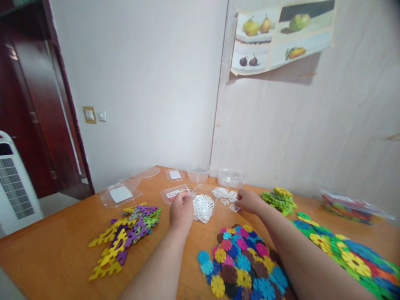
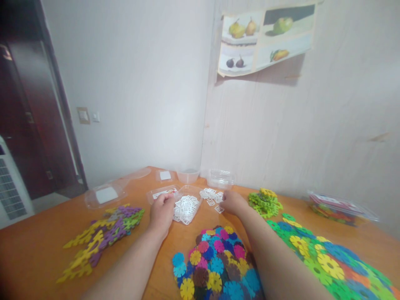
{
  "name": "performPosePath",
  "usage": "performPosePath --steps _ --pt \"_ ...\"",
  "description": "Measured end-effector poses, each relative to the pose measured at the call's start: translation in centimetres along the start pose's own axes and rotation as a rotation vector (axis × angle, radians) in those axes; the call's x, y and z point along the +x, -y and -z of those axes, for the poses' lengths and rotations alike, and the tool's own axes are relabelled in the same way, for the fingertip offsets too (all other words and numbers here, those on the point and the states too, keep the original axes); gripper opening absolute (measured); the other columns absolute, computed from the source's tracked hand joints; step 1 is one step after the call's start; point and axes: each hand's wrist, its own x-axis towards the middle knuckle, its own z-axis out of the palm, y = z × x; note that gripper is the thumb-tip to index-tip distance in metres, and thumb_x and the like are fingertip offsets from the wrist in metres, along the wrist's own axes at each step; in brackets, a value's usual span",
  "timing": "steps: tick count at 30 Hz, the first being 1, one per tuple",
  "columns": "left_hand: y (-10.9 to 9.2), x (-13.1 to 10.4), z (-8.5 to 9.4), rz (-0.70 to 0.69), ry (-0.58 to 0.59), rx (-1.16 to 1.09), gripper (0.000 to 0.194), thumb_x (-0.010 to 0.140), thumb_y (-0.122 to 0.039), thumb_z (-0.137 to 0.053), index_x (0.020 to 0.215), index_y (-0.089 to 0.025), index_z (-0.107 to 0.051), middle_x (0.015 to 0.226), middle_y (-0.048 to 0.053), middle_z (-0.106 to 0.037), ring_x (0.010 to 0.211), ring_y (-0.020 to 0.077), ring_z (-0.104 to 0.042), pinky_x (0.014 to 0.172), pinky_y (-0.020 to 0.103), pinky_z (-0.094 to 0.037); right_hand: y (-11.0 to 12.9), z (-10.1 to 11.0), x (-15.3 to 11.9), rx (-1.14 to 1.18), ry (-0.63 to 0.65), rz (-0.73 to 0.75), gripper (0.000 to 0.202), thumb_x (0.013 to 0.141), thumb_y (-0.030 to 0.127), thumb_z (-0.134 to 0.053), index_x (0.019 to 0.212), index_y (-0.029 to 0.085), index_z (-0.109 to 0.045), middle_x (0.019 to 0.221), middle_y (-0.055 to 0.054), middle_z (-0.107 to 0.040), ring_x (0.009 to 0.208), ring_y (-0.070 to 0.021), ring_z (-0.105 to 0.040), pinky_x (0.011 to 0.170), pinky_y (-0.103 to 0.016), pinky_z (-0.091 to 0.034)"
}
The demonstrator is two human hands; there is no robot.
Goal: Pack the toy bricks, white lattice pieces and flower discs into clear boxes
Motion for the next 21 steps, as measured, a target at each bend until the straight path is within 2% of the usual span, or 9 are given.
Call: performPosePath --steps 5,8,11,12,14,17,19,21 --pt "0.1 0.1 -0.1 -0.006 -0.004 0.003 0.019 0.079 -0.03 -0.057 0.088 -0.023 -0.072 0.085 0.002 -0.074 0.08 0.02 -0.067 0.071 0.029 -0.046 0.9 0.5 -0.5 0.145 -0.092 -0.008 0.014 0.082 0.025 -0.062 0.071 0.017 -0.057 0.072 -0.006 -0.066 0.069 -0.0165 -0.062 0.053 -0.023 -0.035" --pt "0.3 0.1 -0.1 0.002 0.001 0.006 0.019 0.079 -0.03 -0.058 0.089 -0.024 -0.072 0.087 0.002 -0.074 0.081 0.0203 -0.067 0.07 0.029 -0.046 2.3 1.1 -1.0 0.31 -0.094 0.04 0.015 0.092 0.029 -0.052 0.084 0.017 -0.058 0.074 -0.004 -0.069 0.063 -0.0129 -0.063 0.052 -0.021 -0.04" --pt "0.3 0.2 -0.1 0.003 -0.002 0.009 0.019 0.079 -0.03 -0.057 0.089 -0.024 -0.072 0.089 0.002 -0.074 0.083 0.0203 -0.067 0.07 0.029 -0.045 3.4 1.6 -1.3 0.523 -0.098 0.143 0.022 0.096 0.035 -0.046 0.102 0.018 -0.059 0.085 -0.006 -0.073 0.066 -0.0119 -0.066 0.056 -0.02 -0.045" --pt "0.3 0.2 -0.1 -0.002 -0.004 0.009 0.018 0.079 -0.03 -0.057 0.089 -0.024 -0.071 0.088 0.002 -0.074 0.083 0.0202 -0.067 0.07 0.029 -0.045 3.5 1.7 -1.3 0.515 -0.101 0.148 0.024 0.097 0.036 -0.045 0.104 0.018 -0.059 0.088 -0.006 -0.073 0.068 -0.0123 -0.067 0.056 -0.02 -0.046" --pt "0.3 0.2 -0.1 -0.007 -0.005 0.008 0.018 0.079 -0.03 -0.057 0.089 -0.024 -0.071 0.086 0.002 -0.074 0.082 0.0201 -0.067 0.07 0.029 -0.045 3.0 1.6 -1.2 0.33 -0.095 0.099 0.025 0.094 0.036 -0.047 0.102 0.018 -0.063 0.088 -0.007 -0.074 0.073 -0.0145 -0.069 0.059 -0.021 -0.046" --pt "0.2 0.2 -0.1 -0.008 0.004 0.012 0.018 0.08 -0.032 -0.056 0.086 -0.024 -0.071 0.083 0.002 -0.074 0.079 0.0204 -0.067 0.068 0.029 -0.045 1.4 1.1 -0.9 0.026 -0.067 0.002 0.022 0.083 0.036 -0.061 0.088 0.016 -0.069 0.09 -0.011 -0.074 0.086 -0.0239 -0.07 0.065 -0.027 -0.046" --pt "0.3 0.2 -0.2 -0.007 0.005 0.013 0.018 0.08 -0.032 -0.056 0.086 -0.024 -0.071 0.082 0.002 -0.073 0.079 0.0206 -0.067 0.068 0.029 -0.045 0.3 0.5 -0.8 -0.041 -0.043 -0.031 0.024 0.074 0.036 -0.069 0.085 0.015 -0.071 0.096 -0.016 -0.074 0.092 -0.0307 -0.069 0.069 -0.031 -0.046" --pt "0.4 0.2 -0.3 -0.002 -0.001 0.012 0.017 0.08 -0.031 -0.057 0.086 -0.024 -0.071 0.083 0.002 -0.074 0.079 0.0207 -0.067 0.067 0.029 -0.045 -0.4 0.0 -0.7 -0.081 -0.016 -0.05 0.026 0.07 0.036 -0.071 0.085 0.014 -0.072 0.099 -0.018 -0.073 0.095 -0.0329 -0.068 0.07 -0.033 -0.046"
